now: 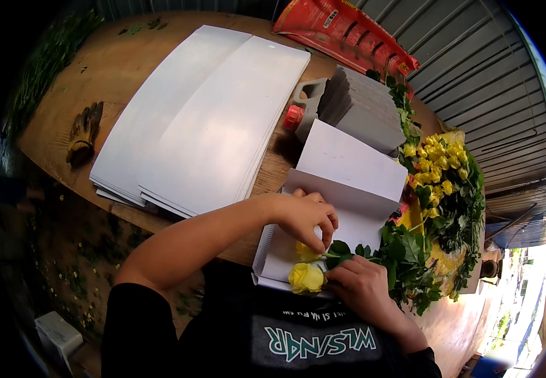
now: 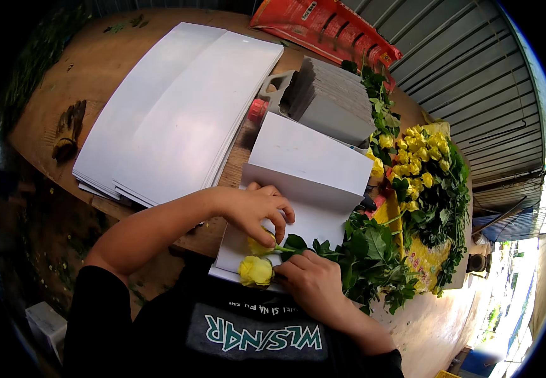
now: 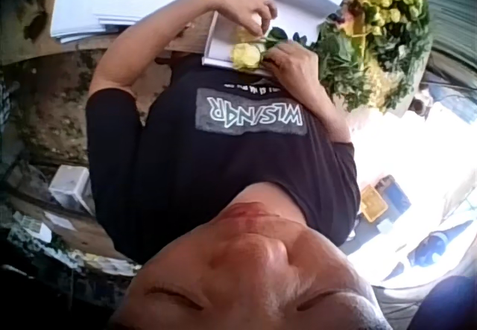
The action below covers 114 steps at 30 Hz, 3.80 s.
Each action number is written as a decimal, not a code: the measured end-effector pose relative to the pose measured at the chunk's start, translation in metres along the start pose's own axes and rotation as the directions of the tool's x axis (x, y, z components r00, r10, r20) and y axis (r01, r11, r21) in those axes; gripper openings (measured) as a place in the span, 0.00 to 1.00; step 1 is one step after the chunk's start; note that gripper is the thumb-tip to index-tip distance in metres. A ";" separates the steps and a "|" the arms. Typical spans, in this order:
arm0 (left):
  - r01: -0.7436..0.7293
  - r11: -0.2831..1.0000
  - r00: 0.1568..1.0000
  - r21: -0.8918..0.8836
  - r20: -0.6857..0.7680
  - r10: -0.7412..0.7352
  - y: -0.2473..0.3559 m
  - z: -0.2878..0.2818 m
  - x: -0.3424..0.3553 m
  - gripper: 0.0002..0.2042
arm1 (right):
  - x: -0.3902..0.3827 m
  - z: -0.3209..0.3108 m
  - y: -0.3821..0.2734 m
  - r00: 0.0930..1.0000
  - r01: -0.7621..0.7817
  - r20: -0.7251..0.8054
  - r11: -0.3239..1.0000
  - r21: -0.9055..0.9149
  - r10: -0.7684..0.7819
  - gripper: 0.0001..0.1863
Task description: The person arranges yellow roses and green leaves into a white box. They repeatedly pick up flowers, place them into the box, and adjust the arrangement while handling white paper sheets on the table.
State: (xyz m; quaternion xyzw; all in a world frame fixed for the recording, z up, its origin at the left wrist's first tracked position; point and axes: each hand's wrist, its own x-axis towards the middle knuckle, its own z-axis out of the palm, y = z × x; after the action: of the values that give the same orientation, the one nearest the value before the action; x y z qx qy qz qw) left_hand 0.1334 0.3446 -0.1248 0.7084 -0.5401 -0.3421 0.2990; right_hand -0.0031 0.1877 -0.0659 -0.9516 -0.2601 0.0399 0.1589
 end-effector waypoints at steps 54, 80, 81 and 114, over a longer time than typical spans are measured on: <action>0.154 0.986 0.978 0.062 0.133 -0.161 0.029 0.010 -0.007 0.26 | -0.196 -0.075 0.461 0.528 -0.771 -0.118 0.533 0.347 0.841 0.13; 0.127 0.990 0.989 0.064 0.072 -0.131 0.028 0.015 -0.011 0.26 | -0.158 -0.049 0.434 0.602 -0.752 -0.474 0.656 -0.066 0.642 0.20; 0.127 0.990 0.988 0.066 0.077 -0.132 0.028 0.014 -0.011 0.26 | -0.167 -0.052 0.443 0.572 -0.599 -0.645 0.795 0.093 0.507 0.16; 0.022 0.963 0.999 0.268 -0.050 -0.009 0.031 0.024 -0.030 0.31 | -0.109 -0.142 0.137 0.633 -0.274 -0.721 0.953 0.133 0.282 0.15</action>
State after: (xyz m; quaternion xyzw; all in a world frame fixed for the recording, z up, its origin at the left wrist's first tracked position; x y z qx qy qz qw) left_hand 0.0912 0.3650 -0.1089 0.7547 -0.5685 -0.2510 0.2103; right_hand -0.0081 -0.0189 0.0235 -0.9149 -0.0248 -0.3188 0.2464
